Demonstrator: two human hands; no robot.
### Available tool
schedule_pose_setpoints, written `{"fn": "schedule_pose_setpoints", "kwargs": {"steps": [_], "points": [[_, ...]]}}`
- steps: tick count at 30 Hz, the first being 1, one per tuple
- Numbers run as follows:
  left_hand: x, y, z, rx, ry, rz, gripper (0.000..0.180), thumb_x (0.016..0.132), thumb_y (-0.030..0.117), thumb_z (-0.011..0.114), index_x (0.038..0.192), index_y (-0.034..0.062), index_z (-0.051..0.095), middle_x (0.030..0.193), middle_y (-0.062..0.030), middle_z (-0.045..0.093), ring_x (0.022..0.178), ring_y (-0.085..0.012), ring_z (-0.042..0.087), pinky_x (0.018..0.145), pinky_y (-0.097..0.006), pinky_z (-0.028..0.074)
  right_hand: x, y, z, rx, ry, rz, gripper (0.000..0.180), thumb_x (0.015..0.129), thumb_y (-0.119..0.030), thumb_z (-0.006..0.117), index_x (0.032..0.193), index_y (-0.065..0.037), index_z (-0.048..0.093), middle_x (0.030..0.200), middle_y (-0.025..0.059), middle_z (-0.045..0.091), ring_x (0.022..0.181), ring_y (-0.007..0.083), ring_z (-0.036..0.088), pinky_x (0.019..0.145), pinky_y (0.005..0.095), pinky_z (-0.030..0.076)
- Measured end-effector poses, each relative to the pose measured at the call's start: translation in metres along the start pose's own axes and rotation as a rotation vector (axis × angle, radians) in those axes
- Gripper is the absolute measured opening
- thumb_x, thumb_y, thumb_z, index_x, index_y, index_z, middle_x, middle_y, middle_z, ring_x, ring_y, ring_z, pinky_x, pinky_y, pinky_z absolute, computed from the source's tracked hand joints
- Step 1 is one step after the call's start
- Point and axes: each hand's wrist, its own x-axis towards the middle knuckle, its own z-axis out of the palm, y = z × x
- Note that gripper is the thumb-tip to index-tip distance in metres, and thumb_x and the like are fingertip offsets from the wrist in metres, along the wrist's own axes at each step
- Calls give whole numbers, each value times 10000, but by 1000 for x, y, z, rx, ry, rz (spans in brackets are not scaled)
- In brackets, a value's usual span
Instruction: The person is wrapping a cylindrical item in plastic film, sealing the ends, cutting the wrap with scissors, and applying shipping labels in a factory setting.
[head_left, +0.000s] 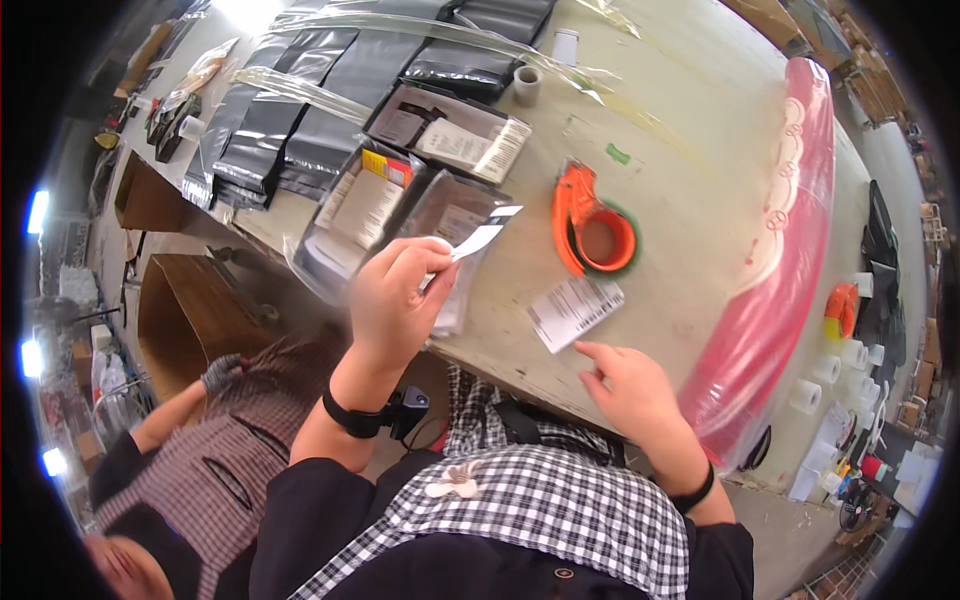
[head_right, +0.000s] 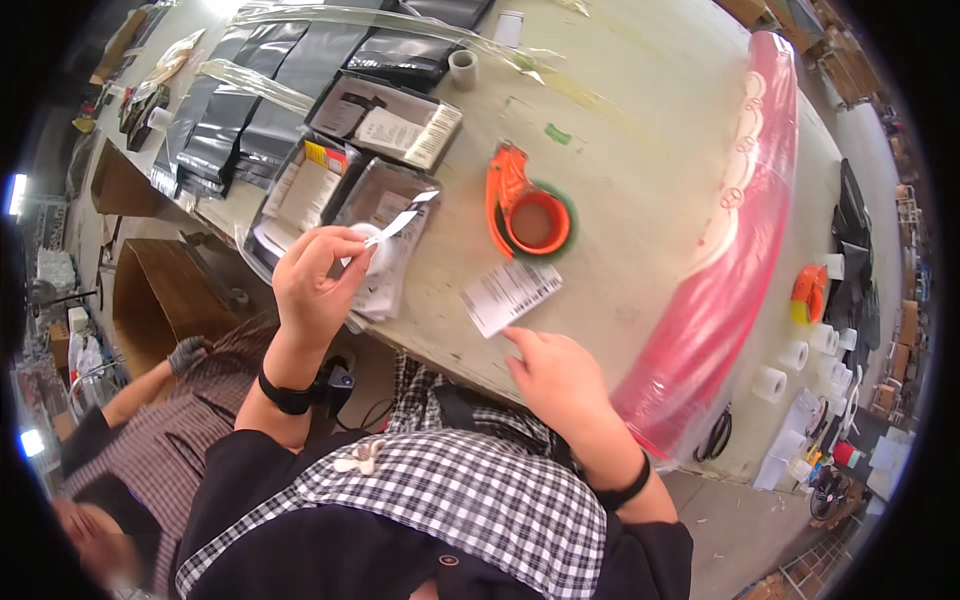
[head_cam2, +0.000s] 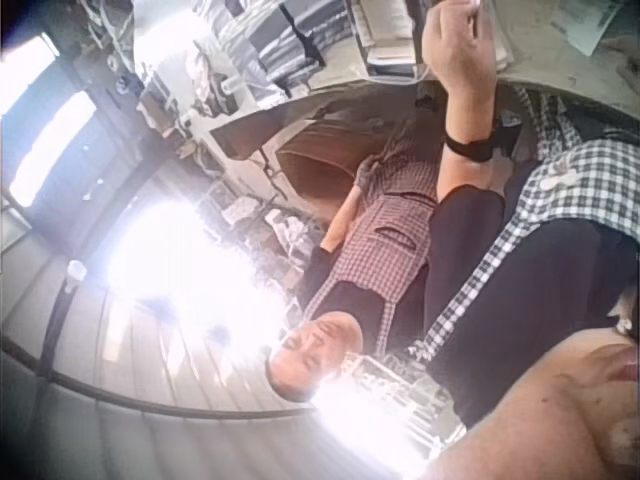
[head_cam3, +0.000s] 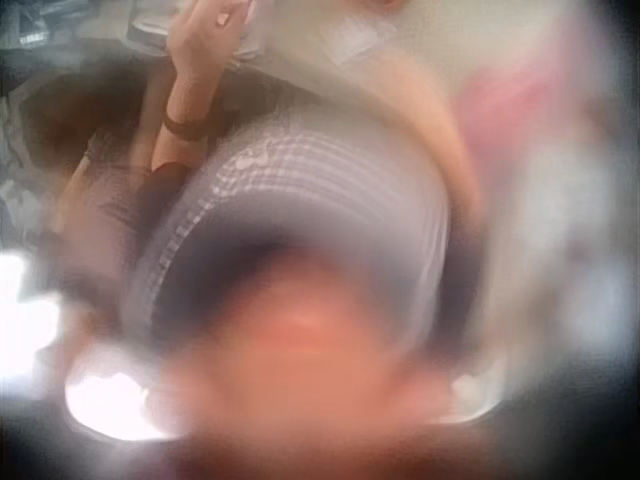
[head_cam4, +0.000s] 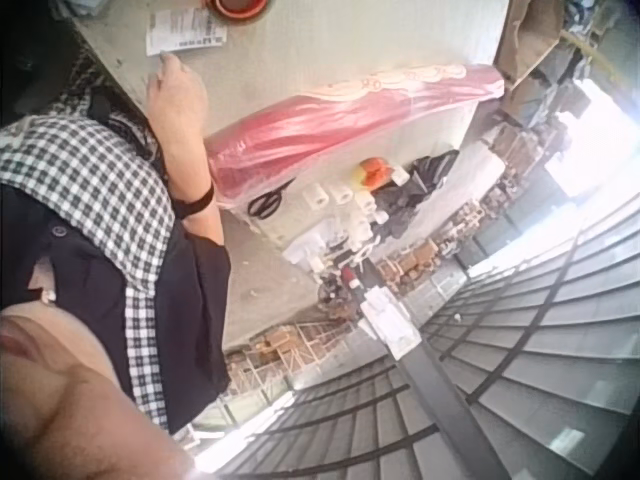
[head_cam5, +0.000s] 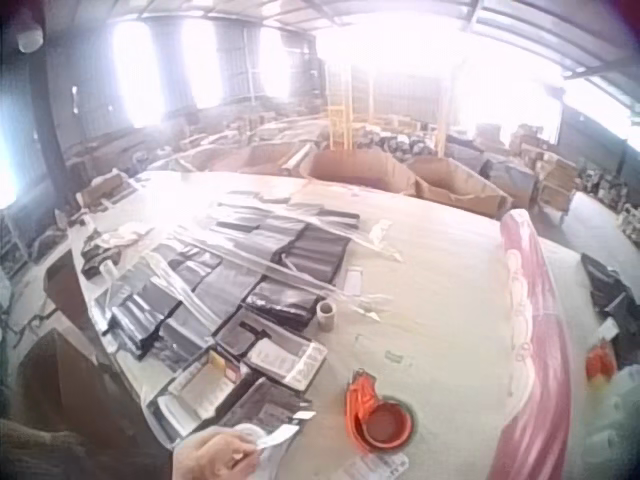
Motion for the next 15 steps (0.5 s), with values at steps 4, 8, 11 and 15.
{"fn": "schedule_pose_setpoints", "kwargs": {"steps": [4,8,11,15], "points": [[-46,26,16,31,-6,-55,125,730,-16,718,796,20,618,832,-97,658,693,-251,640,595,-308,508,15,4,20,-194,-127,12,494,847,-201,606,1311,-113,463,860,133,649,856,316,620,734,443,497],[-93,59,16,38,52,-125,135,699,-26,736,760,18,623,793,-92,657,713,-238,634,629,-310,499,29,21,39,-366,-258,47,612,831,-237,621,1379,-130,371,917,172,661,889,358,632,759,457,501],[-127,83,13,123,121,-78,108,720,2,727,775,33,640,786,-90,651,701,-248,630,620,-322,500,8,8,38,-334,-169,69,647,823,-261,635,1394,-135,358,928,187,664,870,376,636,751,468,500],[-161,96,27,118,113,-119,96,747,39,698,821,47,638,812,-89,634,722,-264,622,630,-329,501,-67,-6,-34,-129,-10,-8,578,818,-273,648,1336,-86,471,799,199,652,746,391,632,683,470,490]]}}
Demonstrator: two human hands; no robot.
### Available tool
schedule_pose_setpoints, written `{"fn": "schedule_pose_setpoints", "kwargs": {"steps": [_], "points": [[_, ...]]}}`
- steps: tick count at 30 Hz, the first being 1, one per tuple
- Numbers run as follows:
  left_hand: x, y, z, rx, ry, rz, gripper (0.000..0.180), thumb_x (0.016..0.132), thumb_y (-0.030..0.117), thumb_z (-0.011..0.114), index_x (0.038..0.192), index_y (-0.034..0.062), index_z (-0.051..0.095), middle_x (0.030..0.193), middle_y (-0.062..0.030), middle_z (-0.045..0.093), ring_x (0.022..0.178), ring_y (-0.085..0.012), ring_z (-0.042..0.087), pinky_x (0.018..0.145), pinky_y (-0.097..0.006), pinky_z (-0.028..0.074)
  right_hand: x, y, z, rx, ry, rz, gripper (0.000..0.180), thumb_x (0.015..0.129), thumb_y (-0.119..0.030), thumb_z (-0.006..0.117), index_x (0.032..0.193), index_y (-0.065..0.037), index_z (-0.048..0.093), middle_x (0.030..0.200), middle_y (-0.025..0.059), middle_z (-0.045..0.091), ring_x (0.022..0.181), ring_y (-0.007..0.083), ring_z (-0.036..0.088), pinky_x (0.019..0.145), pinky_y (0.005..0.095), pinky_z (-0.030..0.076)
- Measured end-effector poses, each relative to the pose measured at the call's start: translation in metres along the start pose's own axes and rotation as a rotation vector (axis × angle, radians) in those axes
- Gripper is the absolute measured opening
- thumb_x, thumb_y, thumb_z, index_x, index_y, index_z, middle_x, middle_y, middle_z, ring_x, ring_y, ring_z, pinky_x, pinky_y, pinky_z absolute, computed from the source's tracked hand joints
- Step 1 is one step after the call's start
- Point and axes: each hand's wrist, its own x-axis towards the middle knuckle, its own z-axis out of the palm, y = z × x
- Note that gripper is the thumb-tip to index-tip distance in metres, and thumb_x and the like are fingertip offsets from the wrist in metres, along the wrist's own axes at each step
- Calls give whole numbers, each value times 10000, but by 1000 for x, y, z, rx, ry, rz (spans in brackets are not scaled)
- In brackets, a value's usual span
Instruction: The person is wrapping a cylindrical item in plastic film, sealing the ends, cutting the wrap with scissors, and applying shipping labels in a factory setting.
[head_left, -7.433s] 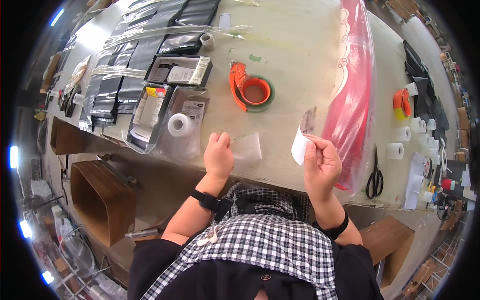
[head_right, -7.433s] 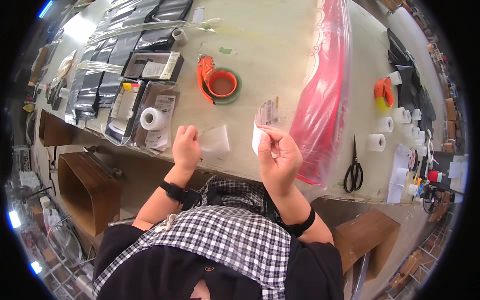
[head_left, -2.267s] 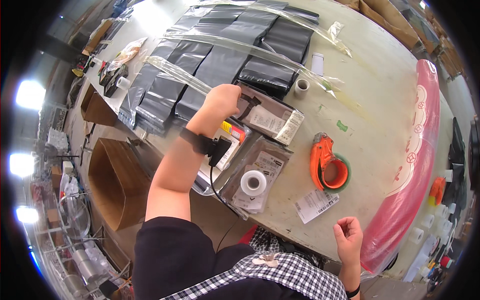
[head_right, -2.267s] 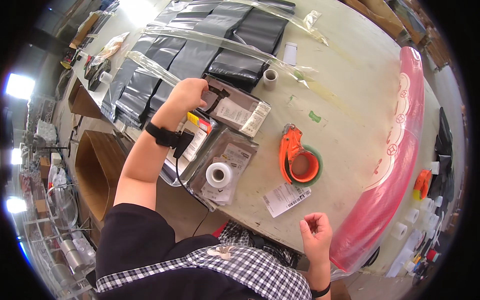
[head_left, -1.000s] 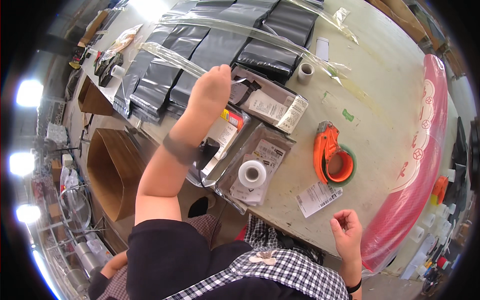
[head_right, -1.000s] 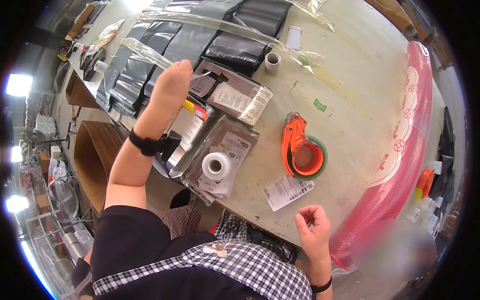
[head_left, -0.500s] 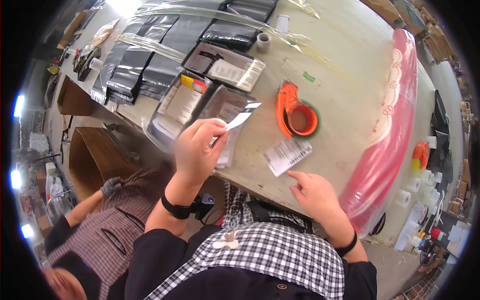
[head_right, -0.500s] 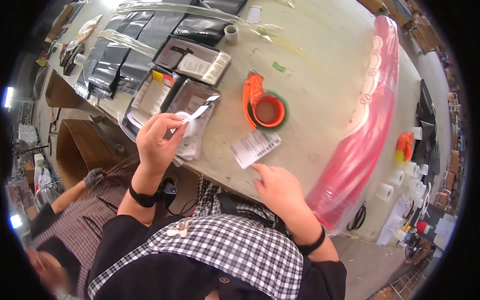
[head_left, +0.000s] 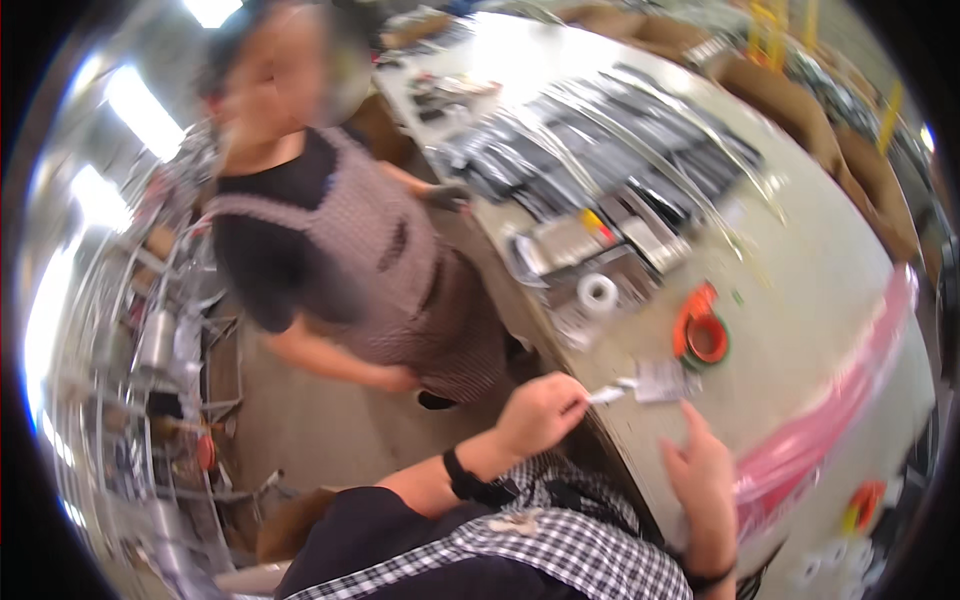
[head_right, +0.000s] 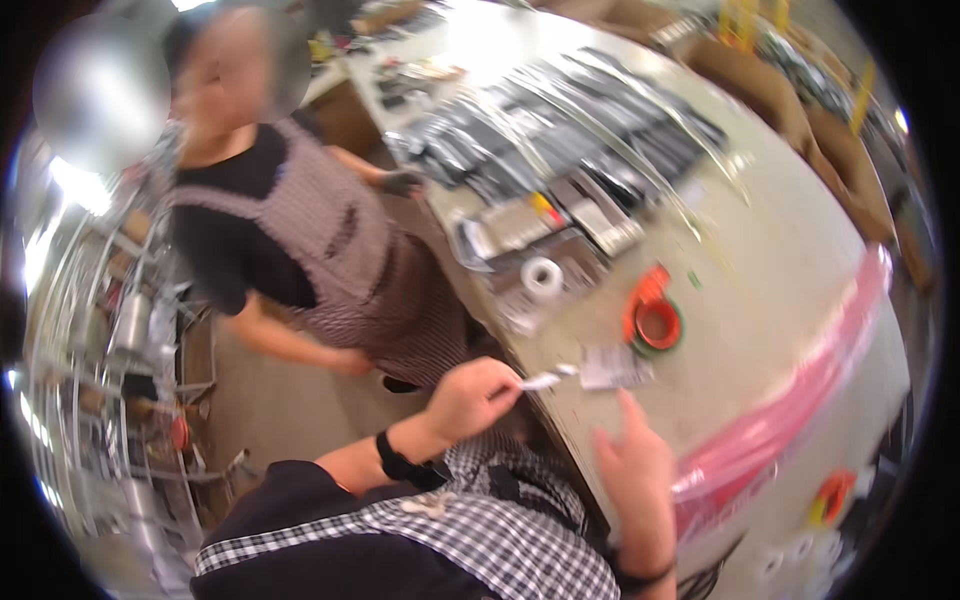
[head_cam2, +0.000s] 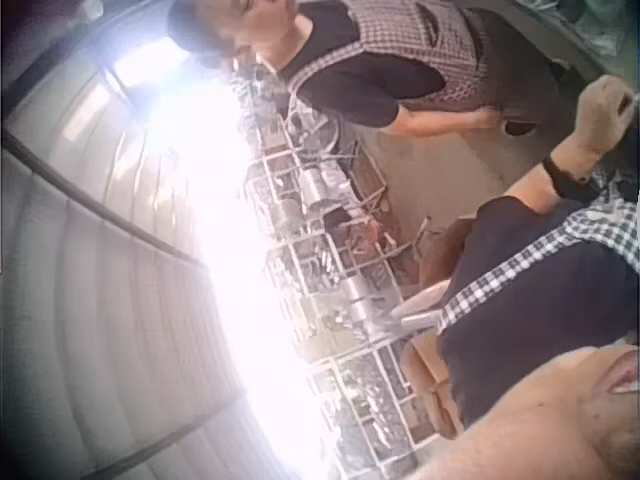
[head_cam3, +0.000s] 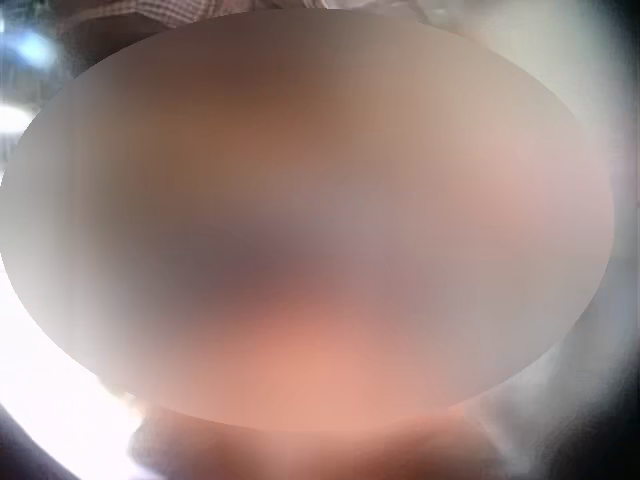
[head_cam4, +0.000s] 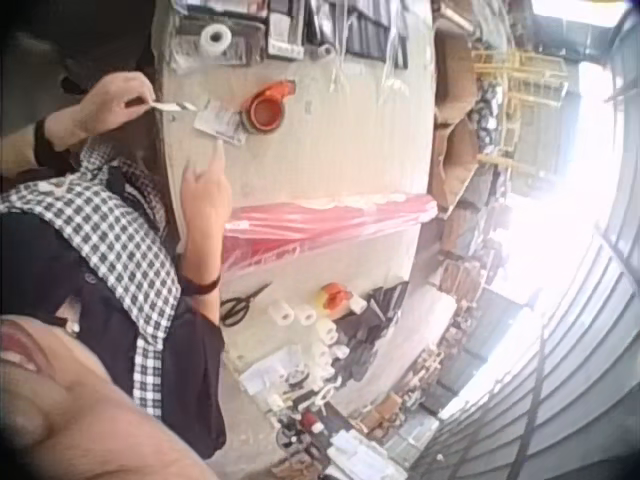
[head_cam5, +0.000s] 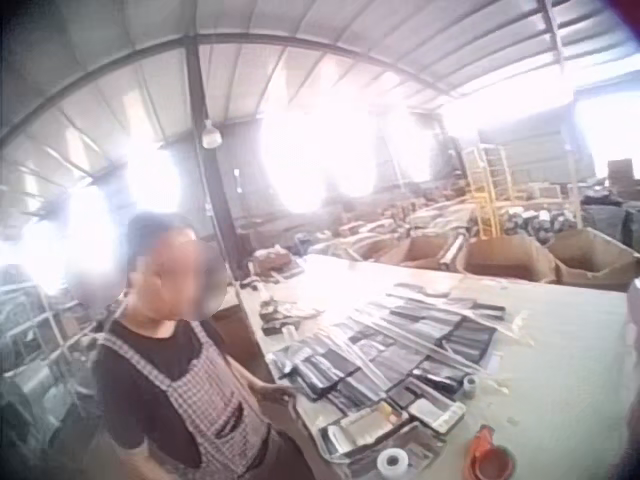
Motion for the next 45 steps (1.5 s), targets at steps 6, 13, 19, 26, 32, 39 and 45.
{"fn": "schedule_pose_setpoints", "kwargs": {"steps": [6,13,19,26,32,39,45], "points": [[-31,34,5,-39,12,23,108,757,36,680,838,36,608,832,-79,625,735,-259,615,643,-335,498,14,195,-83,-171,889,96,424,873,-184,553,1238,30,533,1019,283,627,968,390,611,844,444,462],[-30,67,17,-52,-58,101,116,776,55,680,860,43,601,890,-74,643,773,-257,628,662,-331,510,-32,158,-75,-50,828,152,297,921,-172,508,1147,3,590,960,187,653,866,300,632,773,386,488],[-23,99,34,-45,10,369,140,796,100,688,902,72,600,932,-48,643,818,-230,641,694,-327,532,-77,85,-5,928,-106,-47,261,960,-186,516,1137,1,557,905,91,654,770,177,631,663,288,515],[-29,131,58,-59,-74,663,144,809,102,645,939,56,604,999,-53,613,903,-234,636,733,-328,545,-75,69,31,1619,-44,-49,167,944,-167,572,1033,-26,566,924,78,645,809,167,648,670,298,553],[-30,153,52,-157,54,525,171,816,126,676,966,67,617,986,-58,611,863,-239,630,728,-306,535,-73,74,32,1465,185,-136,137,874,-75,662,961,18,611,880,54,641,729,119,614,620,242,498],[-44,116,69,-954,-492,-358,179,908,215,641,985,54,620,864,22,624,773,-64,568,669,-215,449,-80,81,30,1255,311,-154,63,845,0,653,902,15,631,830,34,648,721,94,603,648,231,476],[-47,117,63,-1031,-542,-476,149,909,199,635,986,72,623,864,37,629,744,-42,558,626,-192,415,-80,83,35,1188,264,-193,83,837,2,662,912,30,639,861,50,664,754,109,622,680,234,487]]}}
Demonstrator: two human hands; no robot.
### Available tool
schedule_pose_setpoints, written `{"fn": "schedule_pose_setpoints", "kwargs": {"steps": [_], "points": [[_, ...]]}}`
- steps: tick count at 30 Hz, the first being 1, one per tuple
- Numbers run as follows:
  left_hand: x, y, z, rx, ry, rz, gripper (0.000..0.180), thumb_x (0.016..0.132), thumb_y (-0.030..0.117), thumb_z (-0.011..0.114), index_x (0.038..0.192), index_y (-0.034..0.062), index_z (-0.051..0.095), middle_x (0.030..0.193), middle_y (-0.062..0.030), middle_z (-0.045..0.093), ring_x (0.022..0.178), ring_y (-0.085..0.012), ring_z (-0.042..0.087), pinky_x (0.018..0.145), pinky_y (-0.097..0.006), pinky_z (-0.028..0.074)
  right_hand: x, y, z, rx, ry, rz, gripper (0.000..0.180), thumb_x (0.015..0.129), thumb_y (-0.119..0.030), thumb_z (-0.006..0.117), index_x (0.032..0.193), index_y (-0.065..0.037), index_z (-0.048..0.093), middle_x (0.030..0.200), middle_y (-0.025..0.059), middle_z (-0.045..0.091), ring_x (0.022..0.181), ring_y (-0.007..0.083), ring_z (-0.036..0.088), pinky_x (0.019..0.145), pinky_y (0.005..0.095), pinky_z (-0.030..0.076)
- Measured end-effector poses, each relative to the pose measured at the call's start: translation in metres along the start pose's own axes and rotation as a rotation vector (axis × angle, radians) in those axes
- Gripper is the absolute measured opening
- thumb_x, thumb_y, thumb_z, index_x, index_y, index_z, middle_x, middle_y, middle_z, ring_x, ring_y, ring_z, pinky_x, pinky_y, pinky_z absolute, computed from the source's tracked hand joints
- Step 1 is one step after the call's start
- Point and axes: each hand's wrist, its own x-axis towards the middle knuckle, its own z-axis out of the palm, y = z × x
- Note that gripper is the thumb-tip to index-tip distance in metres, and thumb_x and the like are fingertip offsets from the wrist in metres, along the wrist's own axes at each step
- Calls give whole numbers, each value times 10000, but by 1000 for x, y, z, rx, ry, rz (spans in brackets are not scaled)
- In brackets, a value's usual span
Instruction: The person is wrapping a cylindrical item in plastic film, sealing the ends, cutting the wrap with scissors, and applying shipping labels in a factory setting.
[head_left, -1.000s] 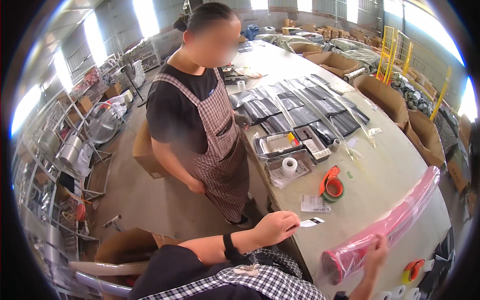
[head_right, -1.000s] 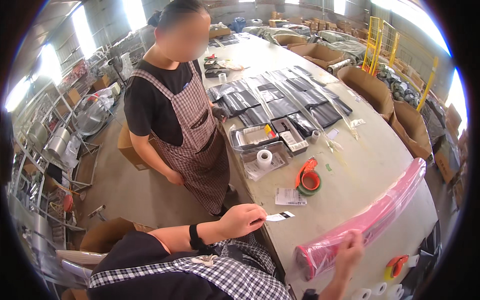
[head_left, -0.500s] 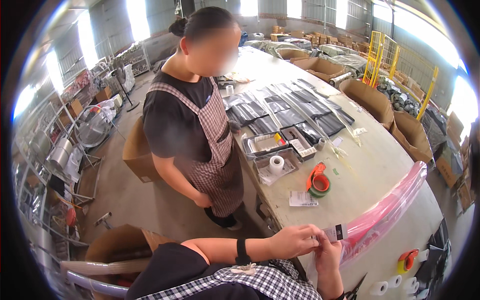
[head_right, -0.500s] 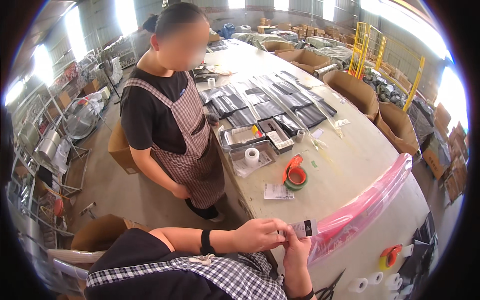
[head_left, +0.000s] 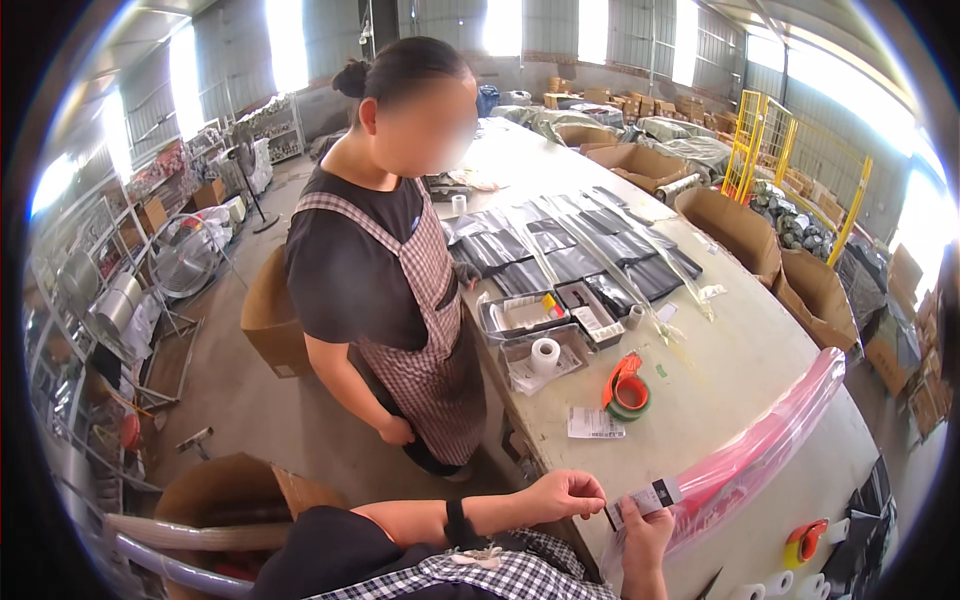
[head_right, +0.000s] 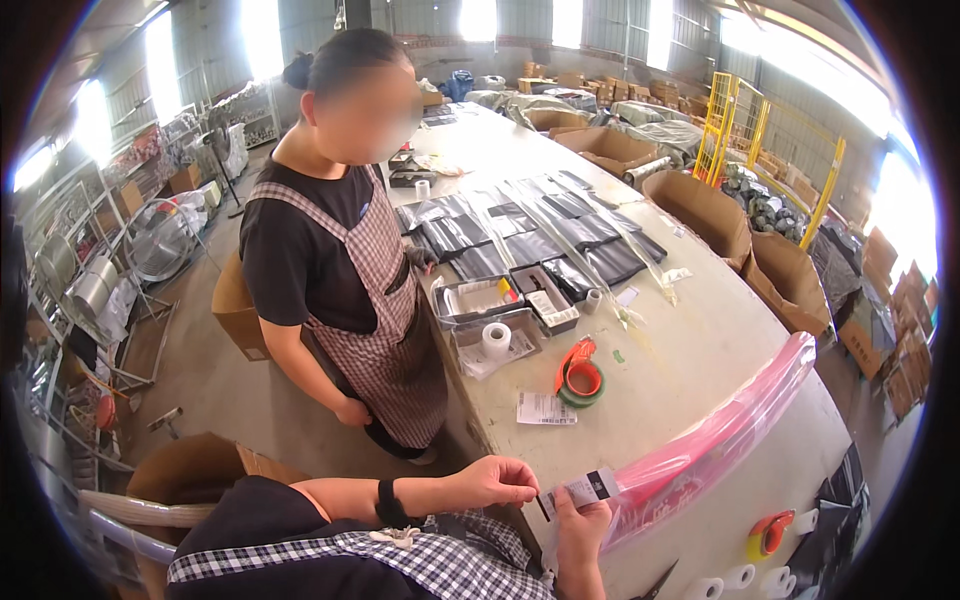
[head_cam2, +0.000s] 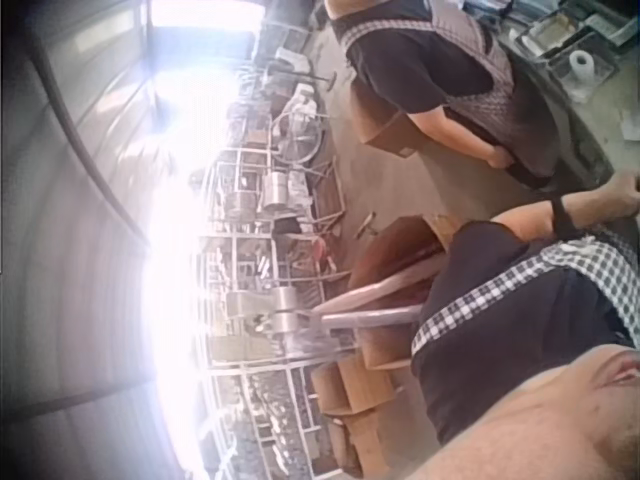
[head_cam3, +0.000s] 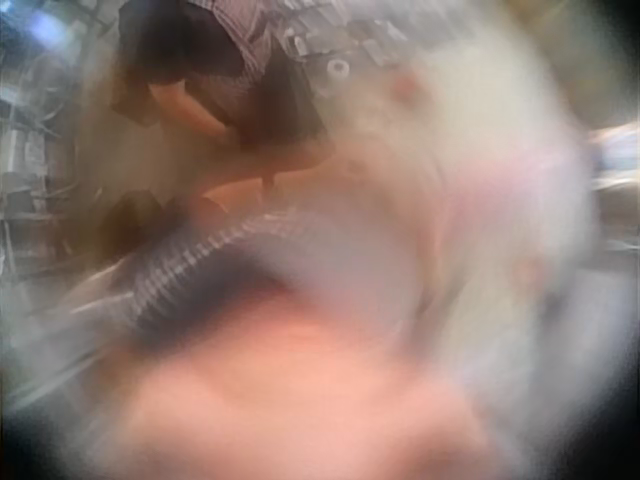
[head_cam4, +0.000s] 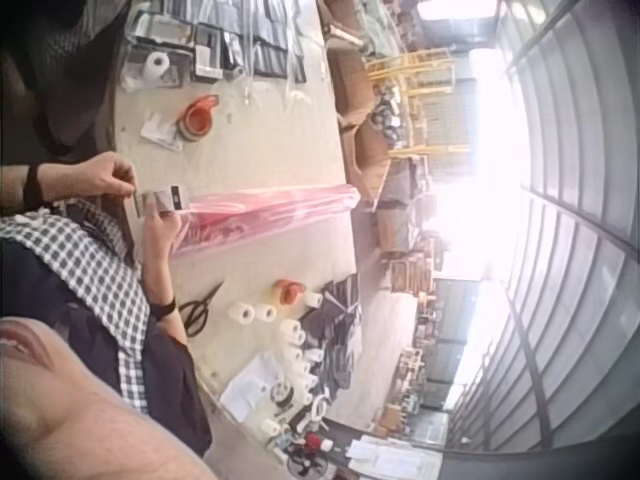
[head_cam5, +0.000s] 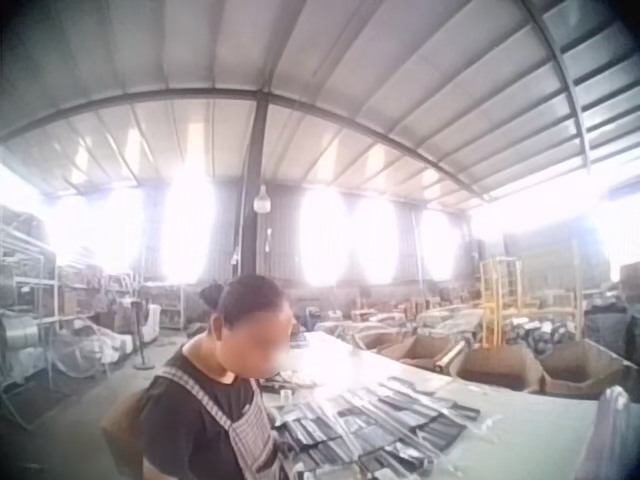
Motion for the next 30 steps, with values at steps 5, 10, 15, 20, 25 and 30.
{"fn": "schedule_pose_setpoints", "kwargs": {"steps": [5,10,15,20,25,30], "points": [[5,-5,-3,-11,-25,38,155,902,196,639,993,73,618,863,35,632,736,-41,561,612,-184,406,1,-2,3,24,-24,-39,82,837,10,656,915,31,641,857,52,665,750,111,625,681,236,490],[4,4,0,95,-25,-90,164,893,205,646,995,79,616,857,30,633,738,-45,569,613,-182,408,1,0,-1,54,-36,-52,74,834,5,662,901,28,643,851,52,665,747,113,627,680,236,491],[9,-4,-2,10,-30,-108,156,885,191,647,987,77,616,859,26,634,765,-50,574,640,-196,425,6,5,-2,15,-16,-35,89,824,-10,681,898,25,646,844,52,665,738,109,623,668,238,489],[13,-9,-3,20,-31,-102,142,876,158,638,982,68,612,848,15,630,752,-61,575,649,-198,434,10,7,-3,-2,0,-74,89,823,-12,679,896,26,646,837,50,665,728,105,618,660,238,488],[15,-4,-3,3,-34,-99,150,866,162,648,970,63,608,848,16,628,754,-65,574,648,-200,435,12,4,-2,-15,-26,-90,93,826,-19,678,898,27,644,840,49,665,738,106,622,666,240,490],[12,-3,4,23,-13,-99,147,856,180,653,950,76,608,833,25,624,752,-57,573,643,-198,431,10,5,-4,24,-25,-109,109,826,-2,670,923,33,635,855,51,663,733,105,619,657,236,487]]}}
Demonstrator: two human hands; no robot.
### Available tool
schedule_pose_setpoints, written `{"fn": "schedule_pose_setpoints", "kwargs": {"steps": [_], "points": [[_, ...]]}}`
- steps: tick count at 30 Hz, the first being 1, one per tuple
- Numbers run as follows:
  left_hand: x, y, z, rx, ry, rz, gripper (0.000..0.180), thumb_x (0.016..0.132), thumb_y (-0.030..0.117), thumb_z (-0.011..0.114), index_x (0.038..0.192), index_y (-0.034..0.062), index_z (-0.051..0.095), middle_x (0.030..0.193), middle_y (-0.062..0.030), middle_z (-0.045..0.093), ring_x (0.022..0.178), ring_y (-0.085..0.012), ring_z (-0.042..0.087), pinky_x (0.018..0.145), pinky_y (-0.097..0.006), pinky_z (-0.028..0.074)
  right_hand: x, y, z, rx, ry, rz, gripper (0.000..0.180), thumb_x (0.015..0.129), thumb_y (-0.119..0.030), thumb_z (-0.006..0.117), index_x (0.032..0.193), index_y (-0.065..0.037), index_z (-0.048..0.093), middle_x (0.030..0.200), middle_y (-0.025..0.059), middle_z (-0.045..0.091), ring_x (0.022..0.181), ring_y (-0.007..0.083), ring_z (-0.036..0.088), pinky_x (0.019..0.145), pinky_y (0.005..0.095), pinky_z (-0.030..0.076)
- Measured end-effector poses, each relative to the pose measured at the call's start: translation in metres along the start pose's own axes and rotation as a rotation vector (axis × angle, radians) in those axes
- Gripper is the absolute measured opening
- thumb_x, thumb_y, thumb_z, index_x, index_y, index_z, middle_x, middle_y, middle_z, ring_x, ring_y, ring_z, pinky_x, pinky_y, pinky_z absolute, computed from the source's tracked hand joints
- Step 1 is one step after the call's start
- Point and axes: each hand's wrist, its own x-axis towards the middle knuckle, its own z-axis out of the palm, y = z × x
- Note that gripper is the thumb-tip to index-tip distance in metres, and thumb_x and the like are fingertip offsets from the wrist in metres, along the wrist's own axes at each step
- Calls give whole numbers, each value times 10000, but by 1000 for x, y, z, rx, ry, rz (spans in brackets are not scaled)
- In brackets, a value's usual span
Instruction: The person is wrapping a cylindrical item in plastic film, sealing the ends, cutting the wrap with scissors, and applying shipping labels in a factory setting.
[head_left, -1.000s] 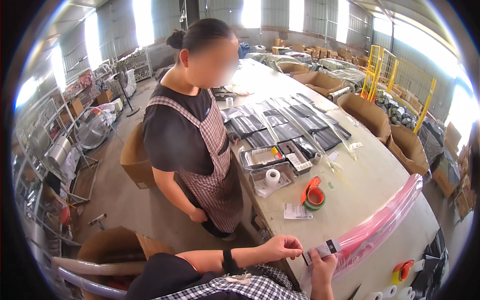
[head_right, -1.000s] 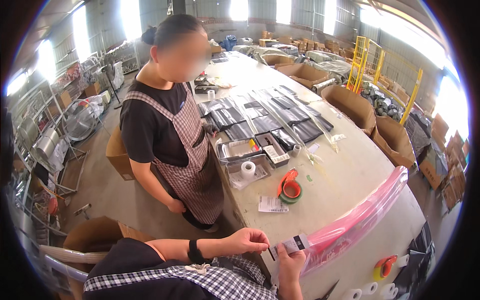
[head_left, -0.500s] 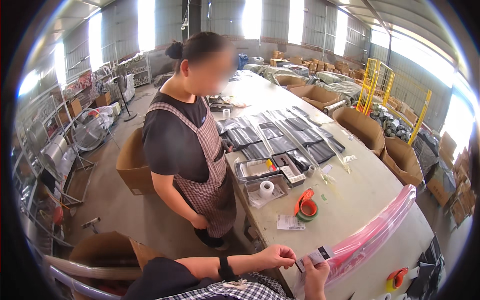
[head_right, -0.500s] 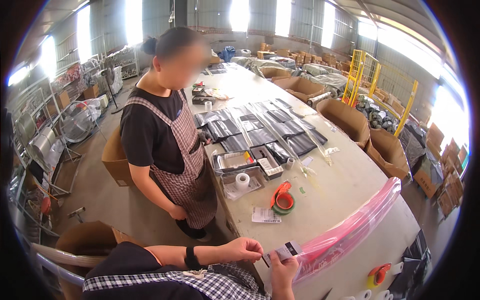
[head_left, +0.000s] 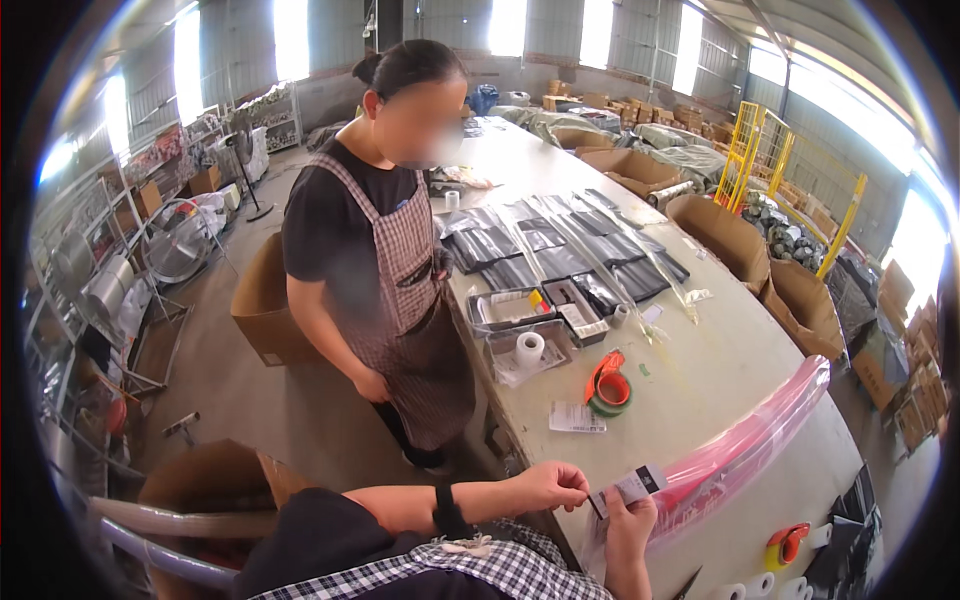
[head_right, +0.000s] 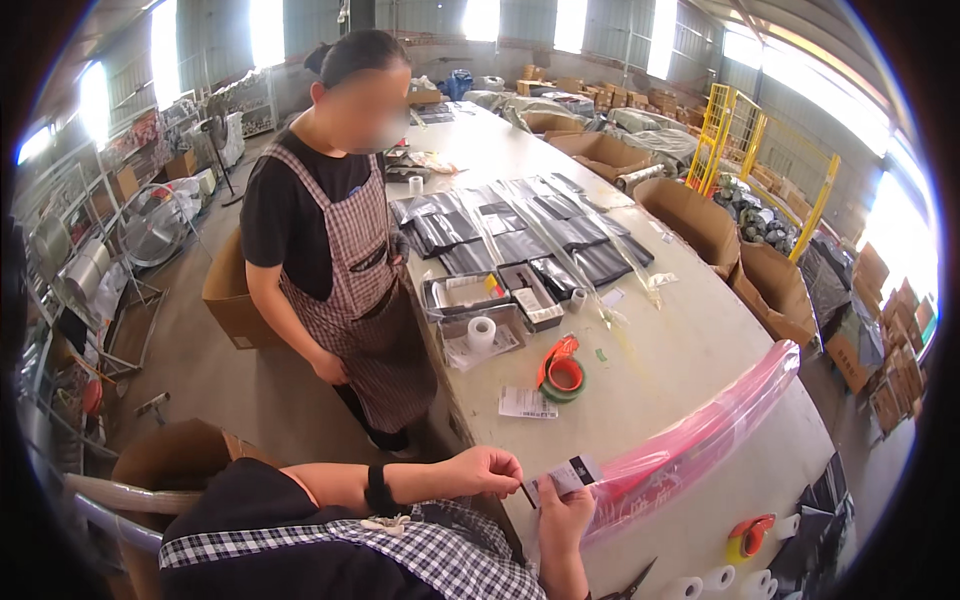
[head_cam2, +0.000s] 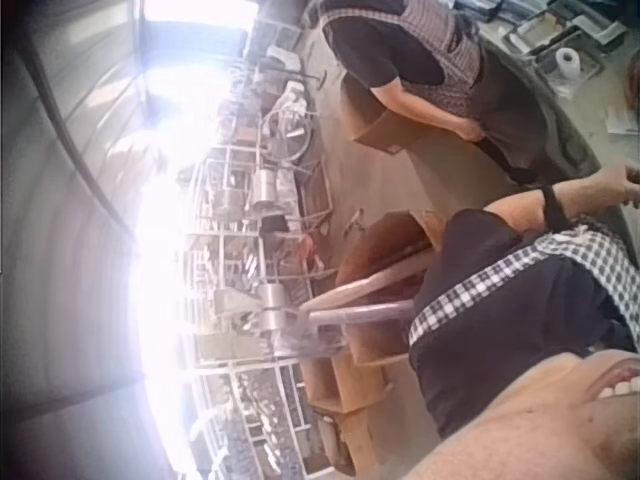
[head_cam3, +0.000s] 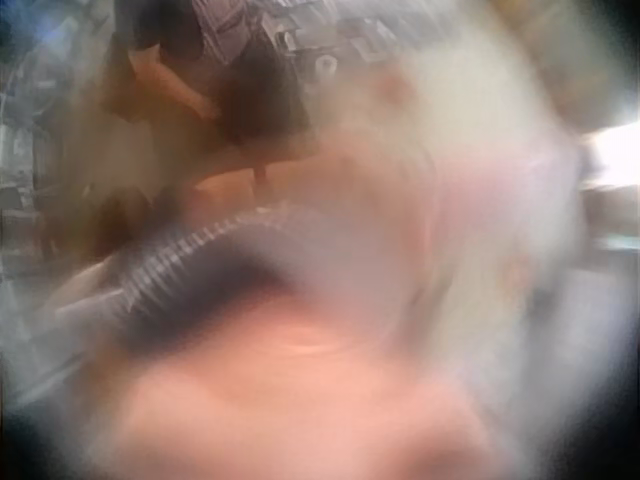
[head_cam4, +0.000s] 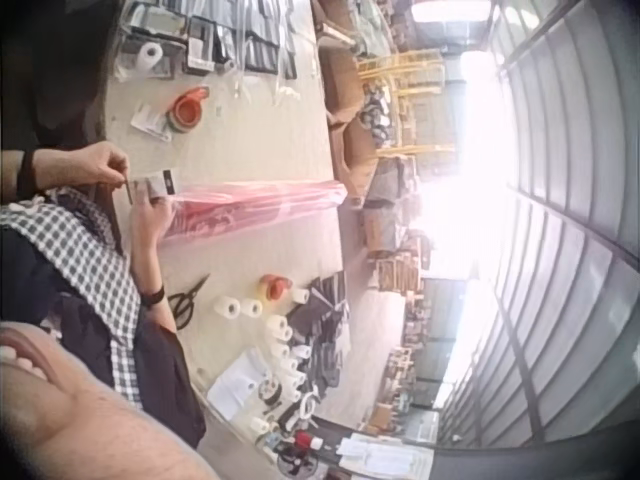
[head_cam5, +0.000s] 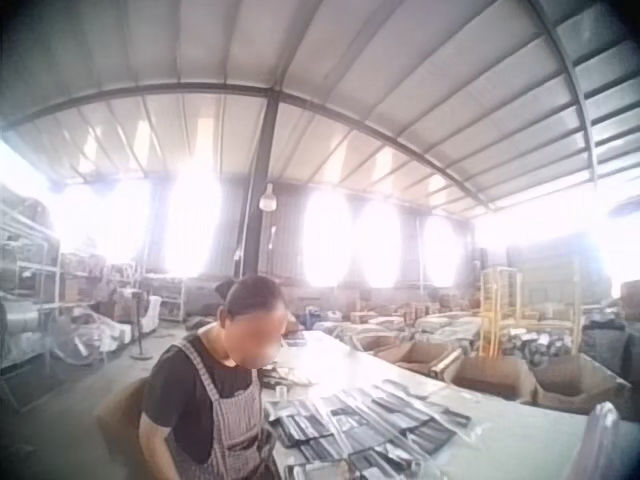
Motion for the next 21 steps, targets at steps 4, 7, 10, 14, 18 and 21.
{"fn": "schedule_pose_setpoints", "kwargs": {"steps": [4,7,10,14,18,21], "points": [[-6,2,9,36,18,34,115,852,161,646,921,76,608,820,29,614,754,-55,568,654,-200,432,-9,-4,-4,-20,9,31,125,825,7,669,937,34,622,825,36,655,702,103,615,638,225,481],[-7,4,18,4,-2,61,108,852,146,640,918,67,608,817,23,615,752,-60,568,666,-203,437,-11,-8,-11,-51,3,143,377,787,-23,718,1120,39,552,969,83,622,838,138,600,718,251,479],[5,10,17,-60,-53,119,100,857,122,629,922,48,613,834,7,625,757,-73,573,698,-215,452,4,12,-18,-410,248,-336,831,677,-112,809,1351,9,338,1207,137,477,1094,231,463,881,347,421],[1,32,24,-135,81,232,78,877,110,624,913,43,608,850,-11,636,790,-89,591,732,-238,478,9,-38,-3,-644,57,-638,509,722,-101,754,1190,-32,564,1195,150,548,1131,289,505,928,374,424],[7,47,30,-104,83,245,78,901,93,606,934,23,596,888,-22,635,819,-81,595,760,-238,497,5,-56,2,-453,-55,-543,243,792,-27,682,1033,-10,656,1088,138,652,1020,252,629,868,339,486],[17,41,32,-147,35,231,91,912,105,608,950,25,587,928,-20,625,852,-85,603,800,-258,520,6,-44,-4,-454,-108,-579,246,797,-42,697,1036,3,656,1062,130,658,933,220,663,802,312,514]]}}
